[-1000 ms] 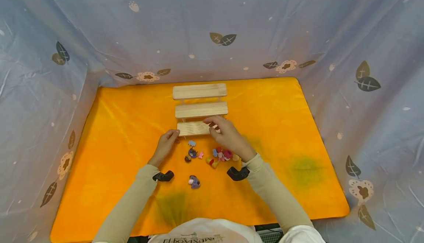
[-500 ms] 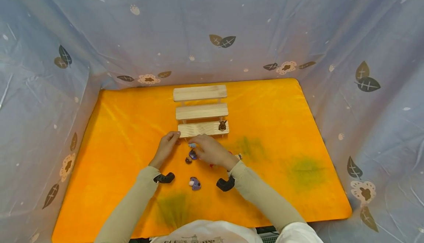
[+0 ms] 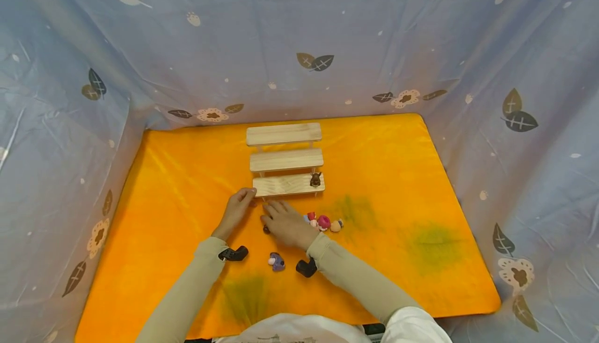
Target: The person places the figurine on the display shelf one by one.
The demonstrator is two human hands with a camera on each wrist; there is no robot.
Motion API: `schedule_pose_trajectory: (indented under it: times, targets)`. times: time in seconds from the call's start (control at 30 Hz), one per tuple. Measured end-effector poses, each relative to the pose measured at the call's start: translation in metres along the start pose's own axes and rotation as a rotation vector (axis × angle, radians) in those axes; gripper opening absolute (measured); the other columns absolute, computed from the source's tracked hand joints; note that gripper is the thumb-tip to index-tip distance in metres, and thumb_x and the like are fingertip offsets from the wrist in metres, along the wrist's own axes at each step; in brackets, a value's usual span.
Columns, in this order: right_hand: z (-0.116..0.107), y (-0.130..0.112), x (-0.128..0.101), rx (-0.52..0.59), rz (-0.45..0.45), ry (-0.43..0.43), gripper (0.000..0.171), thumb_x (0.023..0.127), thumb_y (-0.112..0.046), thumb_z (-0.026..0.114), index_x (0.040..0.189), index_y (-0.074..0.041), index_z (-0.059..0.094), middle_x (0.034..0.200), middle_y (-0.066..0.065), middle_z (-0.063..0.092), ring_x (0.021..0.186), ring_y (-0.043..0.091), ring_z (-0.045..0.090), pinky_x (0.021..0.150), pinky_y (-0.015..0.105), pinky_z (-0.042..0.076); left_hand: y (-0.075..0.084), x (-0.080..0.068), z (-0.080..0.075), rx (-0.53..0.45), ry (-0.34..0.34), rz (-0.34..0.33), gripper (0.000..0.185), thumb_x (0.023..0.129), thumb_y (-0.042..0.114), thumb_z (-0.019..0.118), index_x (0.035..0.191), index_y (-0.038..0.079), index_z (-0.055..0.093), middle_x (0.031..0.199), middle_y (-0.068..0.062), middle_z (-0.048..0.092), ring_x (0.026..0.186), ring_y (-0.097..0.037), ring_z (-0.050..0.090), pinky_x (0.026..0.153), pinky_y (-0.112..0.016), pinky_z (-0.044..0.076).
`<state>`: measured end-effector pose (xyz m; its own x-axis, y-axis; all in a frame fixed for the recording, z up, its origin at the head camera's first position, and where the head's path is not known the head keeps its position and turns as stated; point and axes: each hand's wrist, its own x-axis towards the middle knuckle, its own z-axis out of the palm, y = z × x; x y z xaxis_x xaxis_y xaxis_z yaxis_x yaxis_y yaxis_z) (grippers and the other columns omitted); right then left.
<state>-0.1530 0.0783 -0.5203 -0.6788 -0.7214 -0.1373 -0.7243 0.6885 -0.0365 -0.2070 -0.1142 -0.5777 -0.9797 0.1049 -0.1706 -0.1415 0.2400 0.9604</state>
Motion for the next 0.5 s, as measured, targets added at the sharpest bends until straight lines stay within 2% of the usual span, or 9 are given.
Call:
schedule_pose_trajectory:
  times: [0.13,0.23,0.37,0.5]
  targets:
    - [0.0034,-0.0043,0.001,-0.055,-0.01,-0.051,0.036,0.104,-0.03,0.058,0.139,-0.021,0.058,0.149,0.006,0.052,0.148,0.028,0.039,0.122,0.045,0.032,0.0018,-0.001,-0.0001,0.007,0.0,-0.005,0.044,0.104,0.045,0.055,0.118,0.005,0.067,0.116,-0.015,0.066,0.09,-0.02,0.064,0.084,-0.029,0.05]
    - [0.0054,-0.0064,0.0013,-0.047,0.002,-0.057,0.035,0.105,-0.029,0.057,0.139,-0.022,0.059,0.146,0.004,0.054,0.148,0.028,0.039,0.122,0.045,0.031,0.0026,-0.0017,-0.0002,0.011,-0.003,-0.008,0.045,0.104,0.045,0.055,0.118,0.005,0.067,0.115,-0.016,0.066,0.091,-0.022,0.064,0.084,-0.03,0.05]
    - [0.0077,-0.0071,0.0015,-0.023,0.014,-0.026,0.034,0.104,-0.029,0.059,0.137,-0.022,0.06,0.143,0.004,0.056,0.146,0.027,0.041,0.121,0.045,0.032,0.0025,-0.0022,-0.0004,0.011,-0.004,-0.01,0.043,0.104,0.046,0.054,0.115,0.006,0.068,0.108,-0.016,0.066,0.089,-0.021,0.062,0.083,-0.03,0.049]
    - [0.0098,-0.0069,0.0015,-0.025,0.013,0.013,0.026,0.103,-0.028,0.061,0.127,-0.021,0.066,0.137,0.004,0.059,0.143,0.027,0.044,0.12,0.045,0.034,0.0029,-0.0026,-0.0007,0.009,-0.001,-0.013,0.042,0.104,0.045,0.054,0.115,0.006,0.068,0.109,-0.014,0.066,0.089,-0.02,0.062,0.083,-0.029,0.05]
